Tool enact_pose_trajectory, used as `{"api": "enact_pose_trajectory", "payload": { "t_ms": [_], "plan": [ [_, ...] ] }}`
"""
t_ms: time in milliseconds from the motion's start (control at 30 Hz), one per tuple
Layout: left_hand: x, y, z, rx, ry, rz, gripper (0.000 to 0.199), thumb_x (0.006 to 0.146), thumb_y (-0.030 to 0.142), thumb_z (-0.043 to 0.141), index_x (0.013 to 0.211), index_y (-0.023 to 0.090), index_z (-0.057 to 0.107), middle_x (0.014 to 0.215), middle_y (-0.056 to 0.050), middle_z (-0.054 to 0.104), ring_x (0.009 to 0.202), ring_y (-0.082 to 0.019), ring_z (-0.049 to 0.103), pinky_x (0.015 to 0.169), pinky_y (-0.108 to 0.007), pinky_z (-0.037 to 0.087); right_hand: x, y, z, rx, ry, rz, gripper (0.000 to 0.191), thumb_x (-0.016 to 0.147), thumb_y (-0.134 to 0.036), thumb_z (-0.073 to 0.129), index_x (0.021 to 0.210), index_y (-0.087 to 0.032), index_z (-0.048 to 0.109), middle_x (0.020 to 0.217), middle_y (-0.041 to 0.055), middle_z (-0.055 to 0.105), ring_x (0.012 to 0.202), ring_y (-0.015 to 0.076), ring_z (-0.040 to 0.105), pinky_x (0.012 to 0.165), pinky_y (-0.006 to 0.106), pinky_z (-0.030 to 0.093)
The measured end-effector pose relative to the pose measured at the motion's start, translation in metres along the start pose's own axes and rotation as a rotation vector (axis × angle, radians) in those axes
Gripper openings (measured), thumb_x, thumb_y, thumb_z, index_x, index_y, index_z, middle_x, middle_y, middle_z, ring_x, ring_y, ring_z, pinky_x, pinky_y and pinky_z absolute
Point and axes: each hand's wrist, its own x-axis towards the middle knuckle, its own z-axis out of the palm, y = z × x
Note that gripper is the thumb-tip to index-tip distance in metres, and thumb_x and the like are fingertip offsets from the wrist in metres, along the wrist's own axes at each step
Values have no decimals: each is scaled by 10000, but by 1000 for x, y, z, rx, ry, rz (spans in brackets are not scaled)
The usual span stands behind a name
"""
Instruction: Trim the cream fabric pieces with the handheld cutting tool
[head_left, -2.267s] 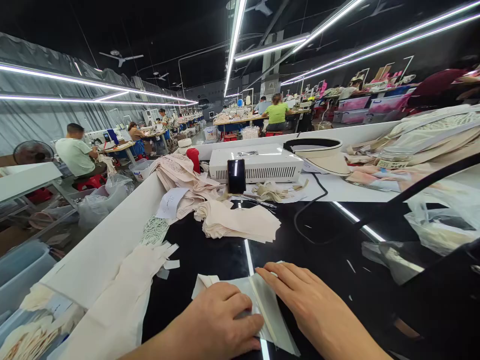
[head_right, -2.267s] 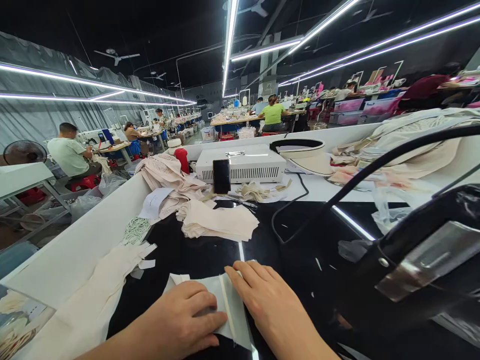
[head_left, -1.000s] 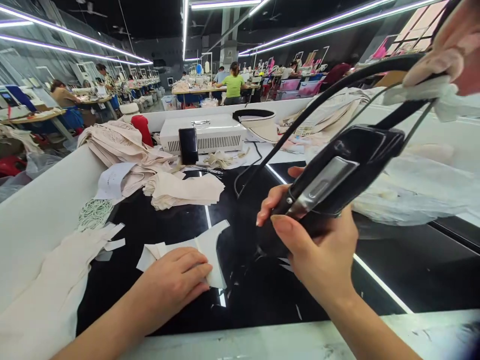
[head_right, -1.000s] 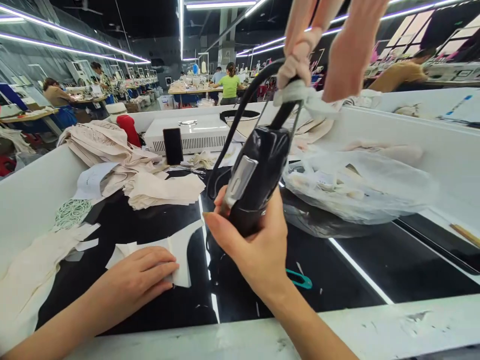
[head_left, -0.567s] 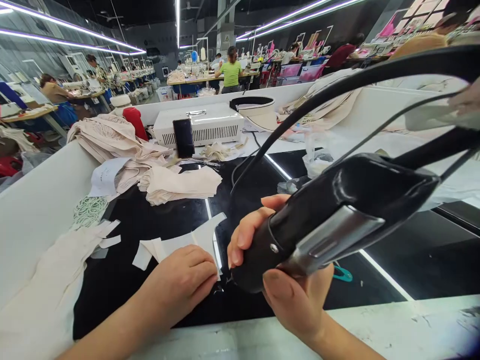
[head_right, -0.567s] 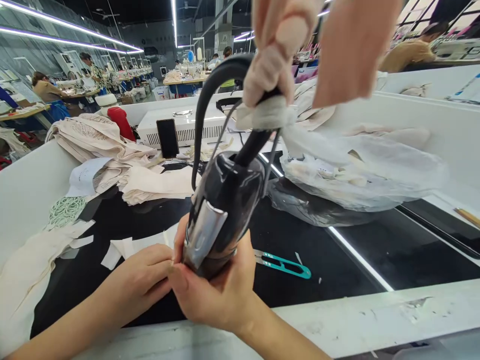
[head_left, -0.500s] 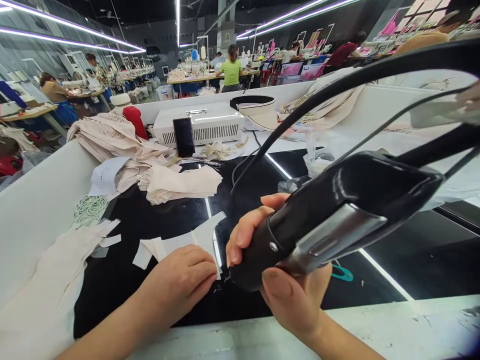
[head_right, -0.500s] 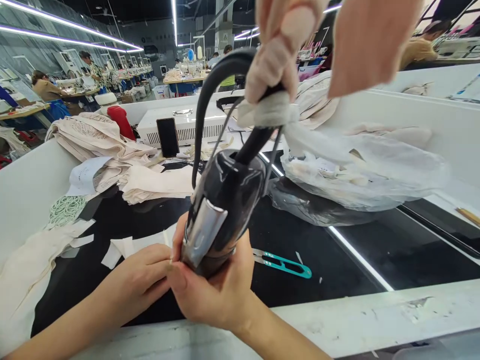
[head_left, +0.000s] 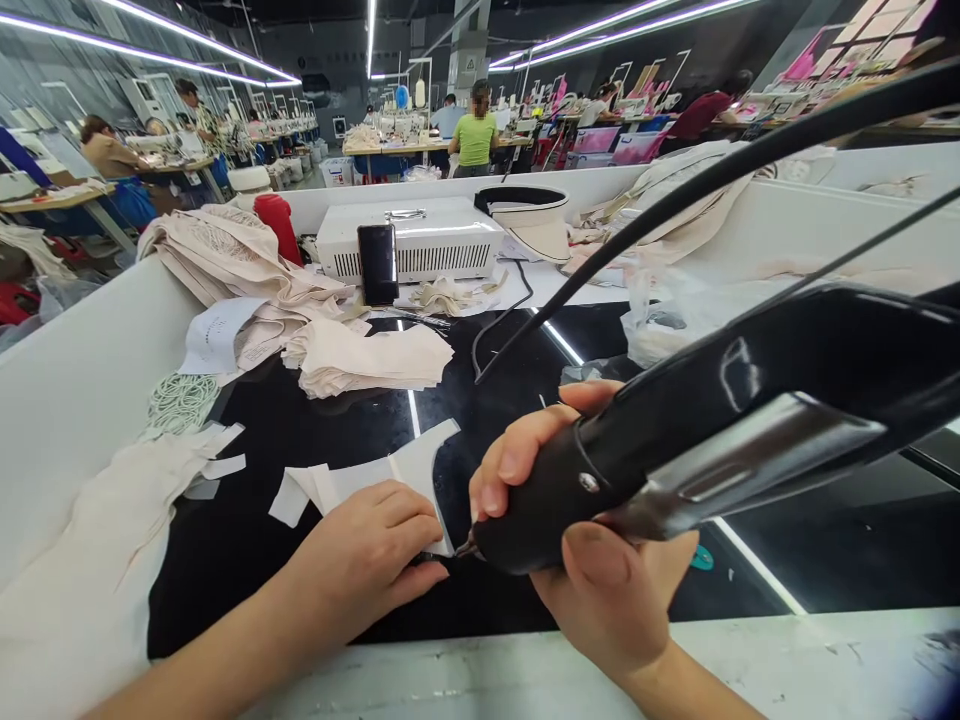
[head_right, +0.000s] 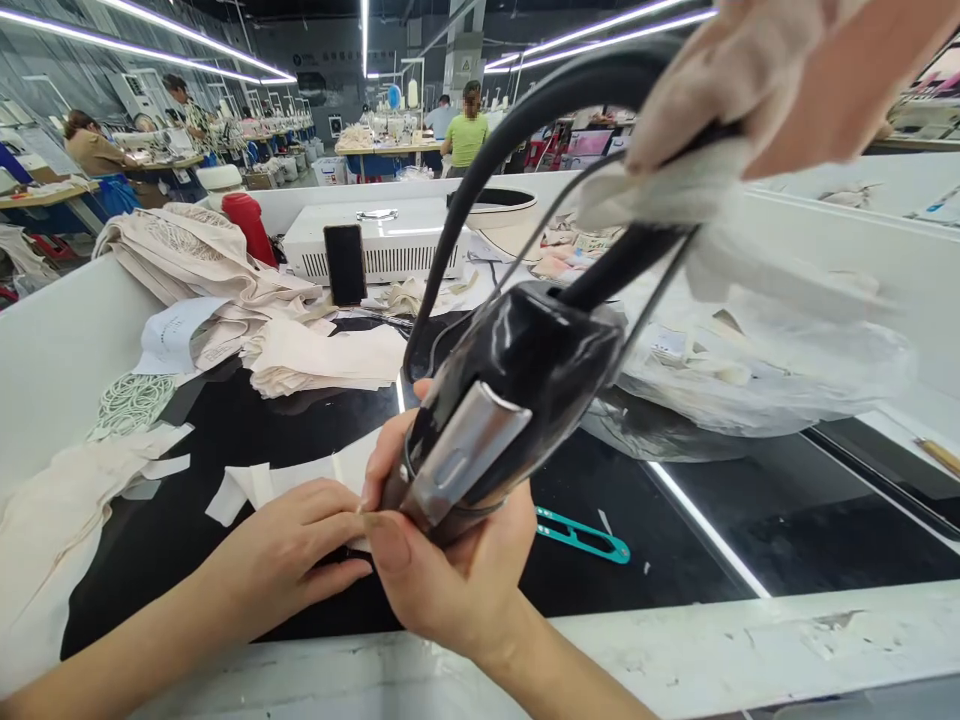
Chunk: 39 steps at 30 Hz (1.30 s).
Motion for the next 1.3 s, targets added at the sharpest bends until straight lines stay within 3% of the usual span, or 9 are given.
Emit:
{"api": "enact_pose_trajectory", "payload": {
  "t_ms": [67, 200, 600, 1000, 1100, 1300],
  "plan": [
    [2, 0, 0, 23, 27, 14, 30, 1003, 177, 640, 1025, 173, 659, 1027, -59, 701, 936, -220, 649, 841, -357, 550, -1, -1, -1, 0, 0, 6, 479, 842, -424, 848, 1203, -294, 561, 818, -29, 648, 589, 134, 597, 502, 281, 550],
    [5, 1, -1, 2, 71, 14, 131, 1037, 152, 553, 971, 174, 664, 987, -48, 699, 900, -192, 644, 832, -319, 546, -2, 1, 0, -7, 8, -9, 486, 826, -436, 861, 1196, -305, 574, 808, -30, 641, 572, 137, 588, 498, 294, 546],
    [5, 8, -1, -32, 101, 23, 144, 1043, 139, 540, 982, 157, 669, 951, -46, 681, 889, -187, 624, 829, -299, 528, 0, 4, 3, -26, -16, -45, 403, 871, -399, 823, 1195, -305, 604, 823, -19, 618, 570, 144, 591, 444, 284, 528],
    [8, 6, -1, 34, 80, -50, 141, 1065, 148, 514, 989, 171, 631, 1060, -68, 672, 949, -202, 647, 842, -332, 561, -2, 4, 2, -52, -8, -56, 432, 856, -419, 831, 1184, -298, 577, 807, -25, 628, 567, 152, 589, 484, 303, 515],
    [8, 5, 1, 70, 87, -17, 120, 1063, 138, 525, 990, 178, 612, 1068, -62, 662, 978, -198, 640, 884, -342, 561, -2, 4, 2, -46, 2, -52, 435, 861, -421, 828, 1193, -298, 576, 816, -25, 627, 573, 151, 597, 490, 301, 513],
    [7, 3, -1, 68, -23, 91, 114, 1047, 89, 532, 1048, 164, 617, 1015, -52, 692, 998, -202, 671, 932, -360, 573, -1, 4, 3, -46, 11, -48, 447, 834, -429, 850, 1171, -295, 587, 790, -24, 636, 549, 148, 568, 474, 298, 497]
  ]
}}
